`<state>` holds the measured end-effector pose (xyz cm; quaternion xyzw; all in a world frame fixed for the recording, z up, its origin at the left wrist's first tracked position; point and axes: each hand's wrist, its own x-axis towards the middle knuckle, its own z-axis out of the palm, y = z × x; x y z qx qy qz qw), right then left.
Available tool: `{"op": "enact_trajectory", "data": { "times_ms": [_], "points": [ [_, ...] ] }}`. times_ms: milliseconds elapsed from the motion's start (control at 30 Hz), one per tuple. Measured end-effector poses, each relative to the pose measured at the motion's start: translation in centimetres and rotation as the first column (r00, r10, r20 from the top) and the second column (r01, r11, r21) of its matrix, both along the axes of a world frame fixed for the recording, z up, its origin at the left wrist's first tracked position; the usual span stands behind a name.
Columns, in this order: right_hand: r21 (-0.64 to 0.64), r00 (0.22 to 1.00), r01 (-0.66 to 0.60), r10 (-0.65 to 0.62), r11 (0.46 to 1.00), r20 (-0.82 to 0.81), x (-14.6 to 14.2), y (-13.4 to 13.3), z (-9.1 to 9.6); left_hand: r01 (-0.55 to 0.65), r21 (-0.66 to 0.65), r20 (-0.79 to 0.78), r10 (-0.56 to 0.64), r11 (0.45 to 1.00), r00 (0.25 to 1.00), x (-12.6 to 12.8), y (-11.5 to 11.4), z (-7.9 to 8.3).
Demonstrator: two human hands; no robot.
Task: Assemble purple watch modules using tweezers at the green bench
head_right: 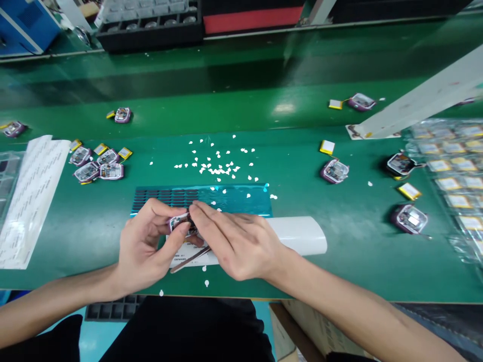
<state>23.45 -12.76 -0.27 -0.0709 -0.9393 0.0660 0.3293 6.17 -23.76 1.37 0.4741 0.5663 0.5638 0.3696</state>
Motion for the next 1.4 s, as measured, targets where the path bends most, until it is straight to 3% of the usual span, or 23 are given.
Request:
{"op": "enact_trajectory", "data": {
  "times_ms": [200, 333, 467, 533, 600, 667, 767, 867, 933, 1033, 1133, 1200, 1233, 1300, 1400],
  "points": [
    [0.014, 0.999, 0.028, -0.029, 0.999, 0.015, -0.5, -0.1, 0.5, -0.02, 0.03, -0.15, 0.024, 0.999, 0.988, -0.4, 0.2, 0.0],
    [0.094, 0.997, -0.015, 0.007, 0.995, 0.083, -0.5, 0.3, 1.7, 0.023, 0.037, -0.261, -0.012, 0.999, 0.965, -0.8, 0.3, 0.0],
    [0.138, 0.988, -0.04, 0.019, 0.99, 0.153, -0.3, 0.7, 3.0, 0.101, -0.003, -0.181, -0.099, 0.995, 0.978, -1.1, 0.7, 0.1],
    [0.059, 0.989, -0.032, 0.023, 0.998, 0.143, -0.3, 0.7, 3.2, 0.11, -0.02, -0.116, -0.111, 0.994, 0.987, -1.1, 0.8, 0.1],
    [-0.114, 0.992, -0.015, 0.029, 0.993, 0.122, -0.3, 0.7, 3.2, 0.11, -0.025, -0.072, -0.112, 0.994, 0.991, -1.2, 0.9, 0.1],
    [-0.315, 0.996, 0.003, 0.026, 0.949, 0.089, -0.5, 0.8, 3.0, 0.113, -0.029, -0.053, -0.115, 0.993, 0.992, -1.1, 0.8, 0.1],
    [-0.549, 0.998, 0.028, 0.009, 0.835, 0.065, -1.0, 0.8, 2.7, 0.136, -0.026, -0.07, -0.138, 0.99, 0.988, -1.1, 0.6, 0.0],
    [-0.721, 0.997, 0.061, -0.006, 0.69, 0.078, -1.4, 0.6, 2.6, 0.173, -0.02, -0.117, -0.174, 0.985, 0.978, -1.2, 0.5, 0.0],
    [-0.771, 0.996, 0.084, -0.032, 0.631, 0.083, -1.5, 0.7, 2.5, 0.2, -0.019, -0.127, -0.201, 0.98, 0.971, -1.3, 0.6, 0.1],
    [-0.737, 0.994, 0.109, -0.063, 0.667, 0.09, -1.4, 1.3, 2.6, 0.195, -0.065, -0.025, -0.196, 0.979, 0.98, -1.2, 0.9, 0.1],
    [-0.624, 0.995, 0.093, -0.093, 0.776, 0.033, -1.1, 2.4, 2.9, 0.12, -0.151, 0.052, -0.114, 0.981, 0.992, -0.8, 1.3, -0.6],
    [-0.499, 0.981, 0.168, -0.192, 0.85, 0.003, -0.7, 3.0, 3.5, 0.088, -0.183, 0.021, -0.085, 0.979, 0.996, -0.5, 1.5, -1.2],
    [-0.467, 0.974, 0.21, -0.225, 0.859, 0.024, -0.5, 3.3, 3.8, 0.081, -0.193, 0.001, -0.082, 0.978, 0.997, -0.5, 1.6, -1.4],
    [-0.532, 0.973, 0.231, -0.182, 0.815, 0.143, -0.2, 3.7, 4.3, 0.075, -0.202, -0.03, -0.083, 0.976, 0.996, -0.4, 1.6, -1.7],
    [-0.747, 0.947, 0.148, 0.125, 0.648, 0.297, -0.2, 4.2, 4.5, 0.071, -0.207, -0.058, -0.085, 0.976, 0.995, -0.5, 1.6, -1.7]
  ]
}}
